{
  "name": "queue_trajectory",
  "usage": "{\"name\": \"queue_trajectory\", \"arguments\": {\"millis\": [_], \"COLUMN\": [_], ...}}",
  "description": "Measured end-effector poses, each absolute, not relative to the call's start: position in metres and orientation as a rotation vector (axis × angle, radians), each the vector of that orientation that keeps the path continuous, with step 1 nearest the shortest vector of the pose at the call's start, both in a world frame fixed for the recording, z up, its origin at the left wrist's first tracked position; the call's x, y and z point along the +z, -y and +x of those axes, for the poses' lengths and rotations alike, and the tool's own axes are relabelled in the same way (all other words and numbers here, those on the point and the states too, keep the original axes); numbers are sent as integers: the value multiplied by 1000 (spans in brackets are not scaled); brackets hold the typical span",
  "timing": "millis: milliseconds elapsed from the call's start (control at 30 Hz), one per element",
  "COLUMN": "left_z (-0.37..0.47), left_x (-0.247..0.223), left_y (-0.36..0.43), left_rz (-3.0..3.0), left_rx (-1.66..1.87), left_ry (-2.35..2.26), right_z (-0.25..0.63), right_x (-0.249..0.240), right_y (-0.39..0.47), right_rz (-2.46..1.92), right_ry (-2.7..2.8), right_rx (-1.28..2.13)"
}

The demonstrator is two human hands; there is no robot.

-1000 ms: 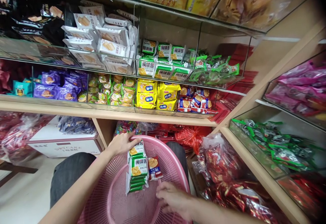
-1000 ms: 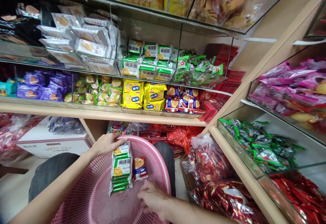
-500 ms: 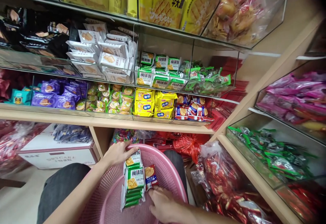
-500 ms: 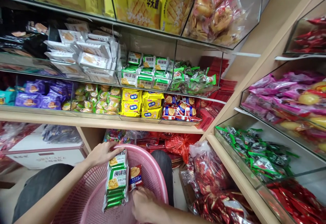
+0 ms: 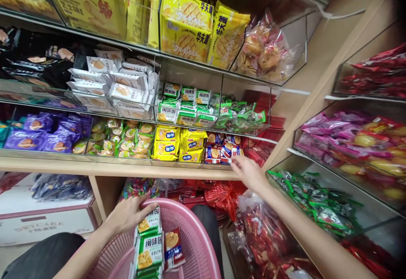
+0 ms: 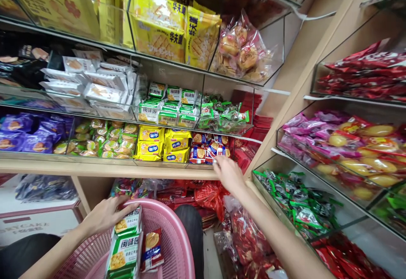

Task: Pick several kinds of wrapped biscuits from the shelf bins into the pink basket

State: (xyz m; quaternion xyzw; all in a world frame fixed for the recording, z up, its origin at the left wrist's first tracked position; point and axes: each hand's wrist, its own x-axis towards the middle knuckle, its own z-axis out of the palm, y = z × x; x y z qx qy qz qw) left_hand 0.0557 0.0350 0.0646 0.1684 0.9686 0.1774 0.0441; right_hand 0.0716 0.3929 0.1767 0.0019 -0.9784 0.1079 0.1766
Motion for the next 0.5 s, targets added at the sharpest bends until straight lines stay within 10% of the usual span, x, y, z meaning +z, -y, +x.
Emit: {"name": "queue_trajectory", "arguments": {"millis": [500], "left_z": [54], "left_x": [59], "left_y": [-32], "left_rz": [522], "left_rx": [527], "left_ry": [-2986], "right_z": [8], "right_x": [159], "right_y": [-438], "right_rz": [-622], "right_ry": [2645], "right_rx": [474]}}
